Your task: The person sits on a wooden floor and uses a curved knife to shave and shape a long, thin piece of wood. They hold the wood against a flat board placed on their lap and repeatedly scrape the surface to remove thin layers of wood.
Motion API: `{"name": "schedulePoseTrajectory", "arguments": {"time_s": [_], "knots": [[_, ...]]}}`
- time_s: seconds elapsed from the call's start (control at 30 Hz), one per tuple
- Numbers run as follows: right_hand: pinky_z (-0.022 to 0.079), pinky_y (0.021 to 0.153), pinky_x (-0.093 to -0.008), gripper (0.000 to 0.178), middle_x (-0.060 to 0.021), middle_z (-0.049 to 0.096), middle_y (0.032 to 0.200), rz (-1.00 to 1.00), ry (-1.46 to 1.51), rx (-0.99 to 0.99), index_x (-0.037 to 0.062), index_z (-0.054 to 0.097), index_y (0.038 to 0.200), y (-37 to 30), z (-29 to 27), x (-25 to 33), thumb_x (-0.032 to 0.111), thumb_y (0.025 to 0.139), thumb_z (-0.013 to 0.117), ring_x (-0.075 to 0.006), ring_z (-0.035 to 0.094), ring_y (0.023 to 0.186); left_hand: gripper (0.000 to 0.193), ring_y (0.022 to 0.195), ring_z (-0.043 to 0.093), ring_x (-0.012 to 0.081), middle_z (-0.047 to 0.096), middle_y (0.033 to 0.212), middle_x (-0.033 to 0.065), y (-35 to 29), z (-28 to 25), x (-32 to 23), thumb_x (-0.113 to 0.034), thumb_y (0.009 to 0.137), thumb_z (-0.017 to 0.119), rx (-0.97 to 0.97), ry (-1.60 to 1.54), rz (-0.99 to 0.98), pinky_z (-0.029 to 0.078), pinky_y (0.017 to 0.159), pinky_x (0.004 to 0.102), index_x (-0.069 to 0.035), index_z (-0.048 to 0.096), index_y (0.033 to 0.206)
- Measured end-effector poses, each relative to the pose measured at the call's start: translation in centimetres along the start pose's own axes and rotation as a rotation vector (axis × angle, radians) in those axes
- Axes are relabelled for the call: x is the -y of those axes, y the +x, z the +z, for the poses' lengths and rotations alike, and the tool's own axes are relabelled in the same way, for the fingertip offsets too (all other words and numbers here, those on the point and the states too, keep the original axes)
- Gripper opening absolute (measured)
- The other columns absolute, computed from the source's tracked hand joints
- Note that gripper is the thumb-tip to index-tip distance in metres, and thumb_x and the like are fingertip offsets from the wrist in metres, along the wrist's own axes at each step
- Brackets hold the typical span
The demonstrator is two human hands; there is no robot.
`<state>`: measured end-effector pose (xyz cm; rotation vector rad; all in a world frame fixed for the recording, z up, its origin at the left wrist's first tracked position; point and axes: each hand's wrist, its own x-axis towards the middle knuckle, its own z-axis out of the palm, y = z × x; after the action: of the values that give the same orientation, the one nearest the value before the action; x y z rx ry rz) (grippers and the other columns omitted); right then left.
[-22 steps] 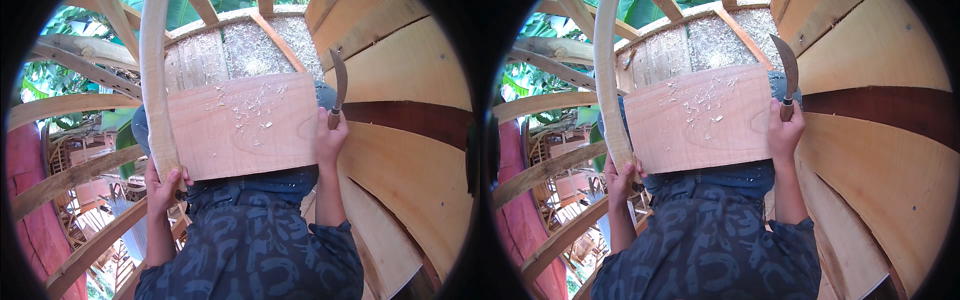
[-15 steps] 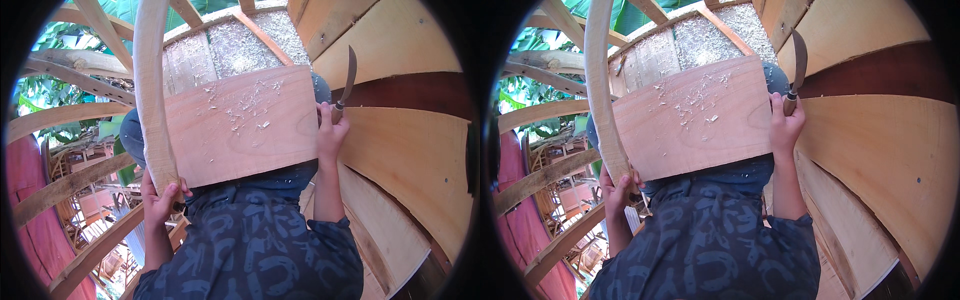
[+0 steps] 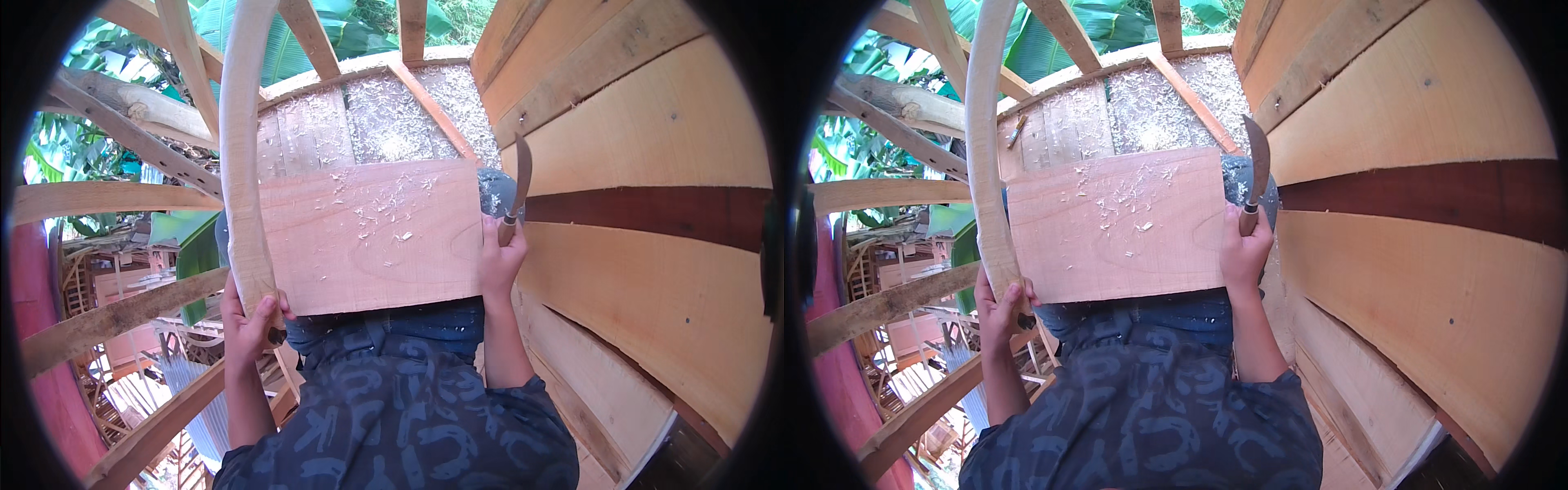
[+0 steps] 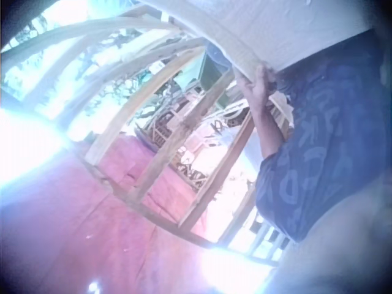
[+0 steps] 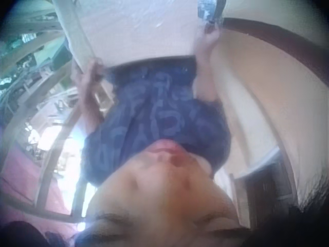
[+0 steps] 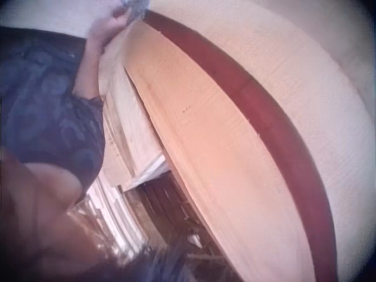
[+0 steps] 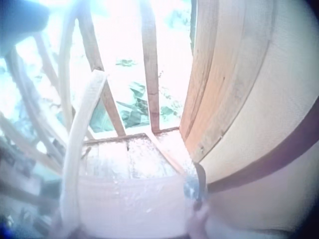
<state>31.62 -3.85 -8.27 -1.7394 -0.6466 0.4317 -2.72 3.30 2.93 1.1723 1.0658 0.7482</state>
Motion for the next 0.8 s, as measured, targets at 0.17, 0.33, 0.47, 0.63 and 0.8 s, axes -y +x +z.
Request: {"name": "schedulePoseTrajectory", "arguments": {"time_s": [0.17, 0.33, 0.47, 0.63, 0.8], "knots": [[0.044, 0.061, -0.0257, 0.023, 0.0007, 0.058, 0.072, 0.182, 0.266, -0.020, -0.0001, 0.056, 0.078, 1.0, 0.5, 1.5, 0.016, 0.092, 0.065, -0.0053, 0.052, 0.065, 0.042, 0.076, 0.062, 0.0166, 0.060, 0.090, 0.0115, 1.0, -0.1, 0.1, -0.008, 0.091, 0.060, 0.007, -0.076, -0.109, 0.057, 0.065, 0.0309, 0.002, 0.041, 0.128], [0.042, 0.057, -0.0276, 0.026, -0.0025, 0.055, 0.065, 0.067, -0.247, 0.192, -0.0004, 0.053, 0.076, 2.4, -1.4, 2.1, 0.016, 0.091, 0.067, -0.0078, 0.047, 0.062, 0.038, 0.077, 0.063, 0.0150, 0.060, 0.088, 0.0107, 0.6, -0.1, -0.2, -0.006, 0.092, 0.058, 0.070, -0.065, -0.220, 0.057, 0.068, 0.0308, 0.003, 0.043, 0.125], [0.038, 0.055, -0.0270, 0.028, -0.0001, 0.048, 0.062, 0.096, -0.234, 0.185, 0.0001, 0.052, 0.075, 3.1, -0.9, 4.4, 0.018, 0.089, 0.069, -0.0069, 0.041, 0.061, 0.044, 0.074, 0.062, 0.0159, 0.059, 0.086, 0.0111, 1.3, -0.6, -0.4, -0.013, 0.089, 0.063, 0.103, -0.046, -0.296, 0.057, 0.064, 0.0314, 0.004, 0.043, 0.125], [0.036, 0.053, -0.0257, 0.024, 0.0014, 0.047, 0.061, 0.131, -0.187, 0.521, 0.0011, 0.057, 0.077, 4.5, -0.9, 7.3, 0.018, 0.087, 0.071, -0.0059, 0.041, 0.059, 0.034, 0.075, 0.063, 0.0133, 0.062, 0.084, 0.0089, 1.7, -1.4, -2.9, -0.005, 0.091, 0.058, 0.128, 0.051, -0.316, 0.055, 0.068, 0.0279, 0.003, 0.046, 0.121], [0.042, 0.055, -0.0291, 0.021, -0.0069, 0.058, 0.064, -0.029, -0.244, 0.614, 0.0003, 0.064, 0.090, 6.5, 2.4, 11.3, 0.019, 0.083, 0.073, -0.0116, 0.052, 0.059, 0.035, 0.071, 0.062, 0.0130, 0.061, 0.081, 0.0080, 3.1, -1.7, -4.7, -0.009, 0.090, 0.061, 0.211, 0.136, -0.372, 0.052, 0.066, 0.0280, 0.003, 0.046, 0.119]]}}
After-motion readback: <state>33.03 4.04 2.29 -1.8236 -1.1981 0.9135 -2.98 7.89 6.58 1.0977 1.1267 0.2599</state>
